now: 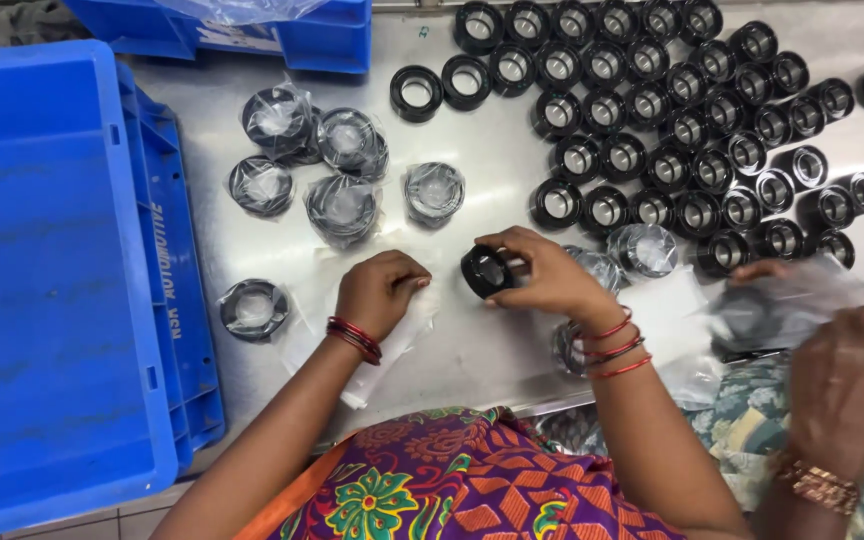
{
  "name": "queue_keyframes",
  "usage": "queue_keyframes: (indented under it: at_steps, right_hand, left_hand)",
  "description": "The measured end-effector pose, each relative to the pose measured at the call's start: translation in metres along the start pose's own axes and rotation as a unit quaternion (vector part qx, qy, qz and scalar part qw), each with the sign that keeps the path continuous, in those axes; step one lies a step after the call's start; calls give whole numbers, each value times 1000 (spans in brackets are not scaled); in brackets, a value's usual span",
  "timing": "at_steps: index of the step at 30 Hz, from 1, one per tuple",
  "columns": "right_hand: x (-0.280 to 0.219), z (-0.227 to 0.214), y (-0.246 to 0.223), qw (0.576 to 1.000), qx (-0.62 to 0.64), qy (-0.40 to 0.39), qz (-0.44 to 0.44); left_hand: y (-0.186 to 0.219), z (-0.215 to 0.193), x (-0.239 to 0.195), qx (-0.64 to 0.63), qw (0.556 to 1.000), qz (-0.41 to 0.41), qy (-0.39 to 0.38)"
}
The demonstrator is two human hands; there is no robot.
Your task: The person organizes wrapped mechanical parts in a blue crate, moves the crate, and then wraps individual black circular parts in white plastic film at a workbench alongside another person.
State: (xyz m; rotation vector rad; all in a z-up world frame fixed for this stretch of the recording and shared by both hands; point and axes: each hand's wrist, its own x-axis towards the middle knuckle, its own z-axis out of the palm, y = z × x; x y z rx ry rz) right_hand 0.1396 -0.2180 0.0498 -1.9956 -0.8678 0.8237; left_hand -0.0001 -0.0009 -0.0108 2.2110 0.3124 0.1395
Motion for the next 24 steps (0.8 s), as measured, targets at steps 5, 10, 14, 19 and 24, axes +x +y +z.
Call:
queue_keyframes:
  at_steps: [5,10,14,19,24]
  right_hand:
    - [11,7,1,963,213,-148,71]
    - [31,36,3,944,190,-99,251]
    - [23,47,45,904,392,-154,76]
    - [20,75,10,934,349,-42,60]
    - [25,98,28,921,388,-2,-38]
  left_hand:
    - [-28,9,-7,-218,969,-105,-52]
    - [-30,1,-8,-383,919,50,-77]
    - [17,-37,-14,-350,933,74,-33]
    - [31,-44,-12,-361,925,84,81]
    - [34,-37,-6,-372,925,42,57]
